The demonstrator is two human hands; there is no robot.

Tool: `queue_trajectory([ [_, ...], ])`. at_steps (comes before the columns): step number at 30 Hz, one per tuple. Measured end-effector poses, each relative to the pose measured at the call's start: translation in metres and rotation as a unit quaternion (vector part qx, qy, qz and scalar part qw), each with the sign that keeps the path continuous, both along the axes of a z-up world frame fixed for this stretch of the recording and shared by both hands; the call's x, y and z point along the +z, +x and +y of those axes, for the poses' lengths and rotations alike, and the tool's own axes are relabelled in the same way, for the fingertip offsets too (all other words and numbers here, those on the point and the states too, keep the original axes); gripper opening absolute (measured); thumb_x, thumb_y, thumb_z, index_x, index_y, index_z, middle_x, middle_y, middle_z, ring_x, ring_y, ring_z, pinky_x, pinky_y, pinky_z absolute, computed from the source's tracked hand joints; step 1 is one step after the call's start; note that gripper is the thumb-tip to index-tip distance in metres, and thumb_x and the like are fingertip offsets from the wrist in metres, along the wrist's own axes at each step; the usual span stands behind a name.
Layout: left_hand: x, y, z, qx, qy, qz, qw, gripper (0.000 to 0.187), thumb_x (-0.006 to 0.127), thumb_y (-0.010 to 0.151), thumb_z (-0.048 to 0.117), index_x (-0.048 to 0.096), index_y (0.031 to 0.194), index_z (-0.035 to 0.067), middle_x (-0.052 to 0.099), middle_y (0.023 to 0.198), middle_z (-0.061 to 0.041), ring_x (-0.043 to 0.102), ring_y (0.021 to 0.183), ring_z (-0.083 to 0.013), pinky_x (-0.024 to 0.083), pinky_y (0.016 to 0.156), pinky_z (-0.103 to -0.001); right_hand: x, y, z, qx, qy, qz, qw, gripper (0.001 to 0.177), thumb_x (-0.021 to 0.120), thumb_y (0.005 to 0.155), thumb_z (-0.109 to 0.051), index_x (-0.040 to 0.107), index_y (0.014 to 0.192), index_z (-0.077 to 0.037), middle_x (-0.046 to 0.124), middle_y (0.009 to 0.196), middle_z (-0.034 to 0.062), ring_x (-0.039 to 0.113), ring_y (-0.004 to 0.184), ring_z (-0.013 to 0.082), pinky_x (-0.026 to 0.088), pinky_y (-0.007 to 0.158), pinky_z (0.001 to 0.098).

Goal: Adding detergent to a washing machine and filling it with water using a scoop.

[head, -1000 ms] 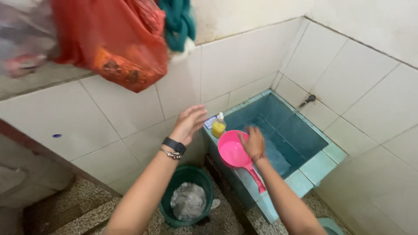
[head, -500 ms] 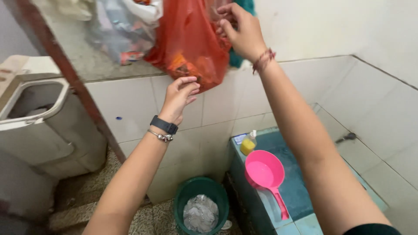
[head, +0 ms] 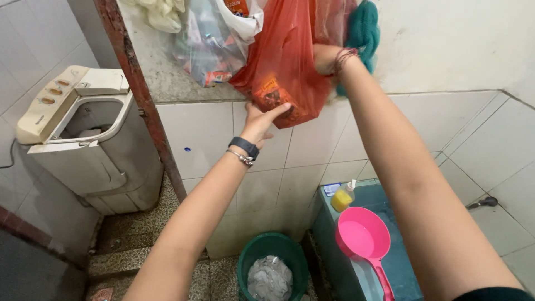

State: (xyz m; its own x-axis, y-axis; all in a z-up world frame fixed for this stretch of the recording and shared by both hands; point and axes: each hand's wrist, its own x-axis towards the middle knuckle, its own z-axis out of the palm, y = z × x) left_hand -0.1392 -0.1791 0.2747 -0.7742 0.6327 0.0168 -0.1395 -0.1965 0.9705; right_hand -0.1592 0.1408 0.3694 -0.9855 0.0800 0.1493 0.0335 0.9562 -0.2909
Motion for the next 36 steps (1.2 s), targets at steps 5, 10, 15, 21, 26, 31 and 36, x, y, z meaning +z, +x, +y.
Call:
queue_trajectory([
  [5,-0.008,0.000,0.030,0.051,0.026,0.014,0.998,0.127,0.094,0.060,0.038,0.009,0.151,0.008,0.036,0.152,-0.015,0.045,0.139,-0.0346,0.048,0.101,-0.063,-0.015,-0.025,0.001,0.006,0.250,-0.034,0.968,0.035,0.060,0.071,0.010,0.071,0.103,-0.001,0.072,0.094,0.0189,0.071,0.086,0.0347,0.058,0.068,0.0426],
  [10,-0.007,0.007,0.038,0.123,-0.017,0.010,0.992,0.127,0.094,0.054,0.035,0.014,0.149,0.009,0.042,0.145,-0.020,0.055,0.128,-0.0336,0.059,0.091,-0.055,-0.016,-0.008,-0.015,-0.044,0.395,-0.111,0.911,0.026,0.069,0.071,0.007,0.076,0.095,0.001,0.073,0.095,0.0218,0.072,0.089,0.0378,0.059,0.076,0.0438],
  [15,-0.006,0.002,0.041,0.135,-0.048,0.038,0.989,0.117,0.094,0.060,0.033,0.021,0.147,0.007,0.050,0.137,-0.024,0.065,0.113,-0.0353,0.067,0.071,-0.051,-0.007,0.039,-0.062,0.003,0.205,0.114,0.972,0.039,0.063,0.076,0.008,0.070,0.114,-0.001,0.071,0.107,0.0236,0.067,0.100,0.0417,0.056,0.080,0.0452],
  [21,-0.002,0.014,0.025,0.124,0.025,0.052,0.991,0.089,0.089,0.069,0.026,0.038,0.141,0.010,0.059,0.132,-0.013,0.070,0.103,-0.0291,0.067,0.062,-0.044,-0.005,0.044,-0.058,0.130,0.106,0.156,0.973,0.038,0.065,0.083,0.000,0.066,0.121,-0.002,0.071,0.113,0.0200,0.067,0.104,0.0370,0.053,0.085,0.0426],
  [26,-0.035,0.004,0.040,0.175,0.078,0.114,0.975,0.069,0.089,0.077,0.029,0.058,0.133,0.004,0.073,0.123,-0.015,0.075,0.099,-0.0240,0.064,0.071,-0.037,-0.016,0.019,-0.051,0.086,0.224,0.108,0.965,0.037,0.069,0.081,-0.001,0.068,0.117,-0.004,0.071,0.109,0.0208,0.067,0.099,0.0388,0.054,0.083,0.0439],
  [31,-0.037,0.005,0.036,0.187,0.083,0.124,0.971,0.066,0.090,0.075,0.031,0.065,0.129,0.003,0.078,0.118,-0.017,0.075,0.091,-0.0196,0.064,0.071,-0.031,-0.017,0.025,-0.072,0.065,0.268,0.088,0.957,0.041,0.070,0.076,0.000,0.069,0.117,-0.005,0.071,0.109,0.0211,0.067,0.097,0.0397,0.054,0.083,0.0443],
  [36,-0.005,0.014,0.013,0.173,0.010,0.080,0.982,0.086,0.091,0.072,0.034,0.048,0.140,0.003,0.069,0.122,-0.014,0.075,0.089,-0.0225,0.065,0.056,-0.038,-0.014,0.046,-0.079,0.167,0.141,0.239,0.946,0.046,0.071,0.079,-0.001,0.065,0.124,-0.001,0.070,0.118,0.0220,0.066,0.105,0.0397,0.052,0.088,0.0434],
])
